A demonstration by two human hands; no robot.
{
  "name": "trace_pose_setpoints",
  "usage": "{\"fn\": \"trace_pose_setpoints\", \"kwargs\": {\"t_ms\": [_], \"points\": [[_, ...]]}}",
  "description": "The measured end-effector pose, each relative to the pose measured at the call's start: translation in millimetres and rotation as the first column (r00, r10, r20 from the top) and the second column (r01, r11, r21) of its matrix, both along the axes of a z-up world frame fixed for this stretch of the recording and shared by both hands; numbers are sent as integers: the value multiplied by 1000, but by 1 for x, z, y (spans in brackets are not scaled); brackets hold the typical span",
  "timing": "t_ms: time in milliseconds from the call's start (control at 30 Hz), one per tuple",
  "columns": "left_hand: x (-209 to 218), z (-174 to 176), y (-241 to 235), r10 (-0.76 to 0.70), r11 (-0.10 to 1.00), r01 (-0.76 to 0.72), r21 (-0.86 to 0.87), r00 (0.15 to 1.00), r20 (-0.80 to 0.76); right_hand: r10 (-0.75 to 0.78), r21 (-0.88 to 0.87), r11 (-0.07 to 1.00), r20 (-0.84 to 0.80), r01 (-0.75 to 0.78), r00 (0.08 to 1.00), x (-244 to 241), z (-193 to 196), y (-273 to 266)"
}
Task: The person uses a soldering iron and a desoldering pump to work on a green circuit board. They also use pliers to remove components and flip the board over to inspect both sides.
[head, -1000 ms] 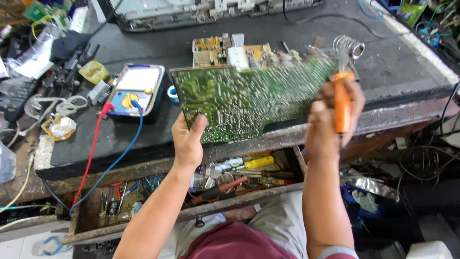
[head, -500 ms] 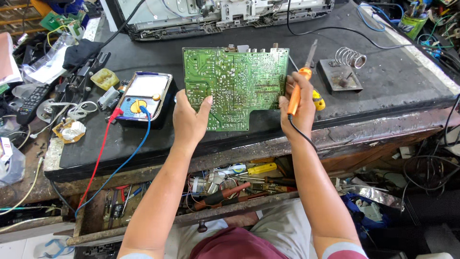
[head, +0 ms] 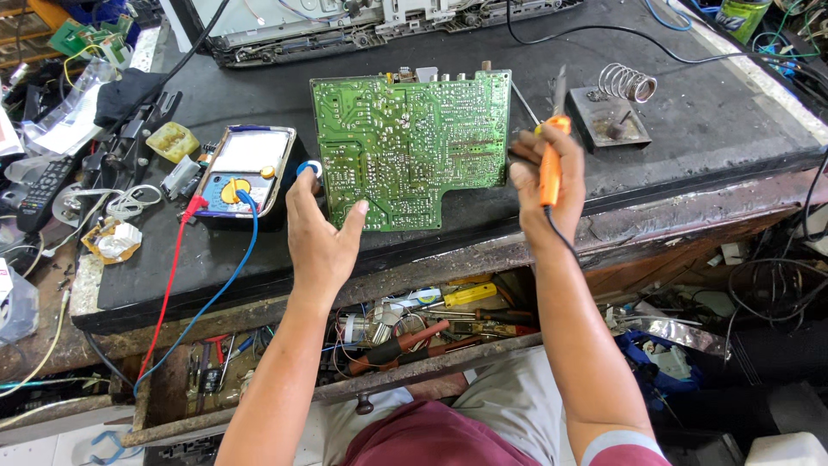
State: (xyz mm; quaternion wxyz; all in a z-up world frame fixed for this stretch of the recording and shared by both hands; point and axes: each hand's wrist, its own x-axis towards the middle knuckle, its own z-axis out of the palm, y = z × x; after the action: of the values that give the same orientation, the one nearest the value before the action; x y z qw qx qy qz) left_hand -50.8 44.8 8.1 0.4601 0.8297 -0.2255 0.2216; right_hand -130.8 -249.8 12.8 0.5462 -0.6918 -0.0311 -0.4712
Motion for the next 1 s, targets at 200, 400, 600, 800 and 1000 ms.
{"fn": "trace_pose_setpoints", "kwargs": {"t_ms": [200, 400, 600, 800, 1000], "points": [[-25, 5, 4, 95, 982, -92, 165, 995, -10, -93, -131, 987, -4, 91, 996, 2, 48, -14], [-15, -11, 5, 218, 894, -226, 387, 974, 65, 46, -246, 964, -213, -99, 976, 26, 91, -21], [-5, 50, 9, 157, 978, -115, 175, 955, -252, 115, -231, 962, -132, -143, 985, 14, 78, -30], [62, 97, -5, -43, 994, 55, 97, 992, -123, 23, -99, 994, -238, -48, 971, -43, 12, -8], [122, 105, -60, -171, 969, 177, 175, 984, -49, -172, -245, 962, -195, 122, 966, -44, -32, 2]]}}
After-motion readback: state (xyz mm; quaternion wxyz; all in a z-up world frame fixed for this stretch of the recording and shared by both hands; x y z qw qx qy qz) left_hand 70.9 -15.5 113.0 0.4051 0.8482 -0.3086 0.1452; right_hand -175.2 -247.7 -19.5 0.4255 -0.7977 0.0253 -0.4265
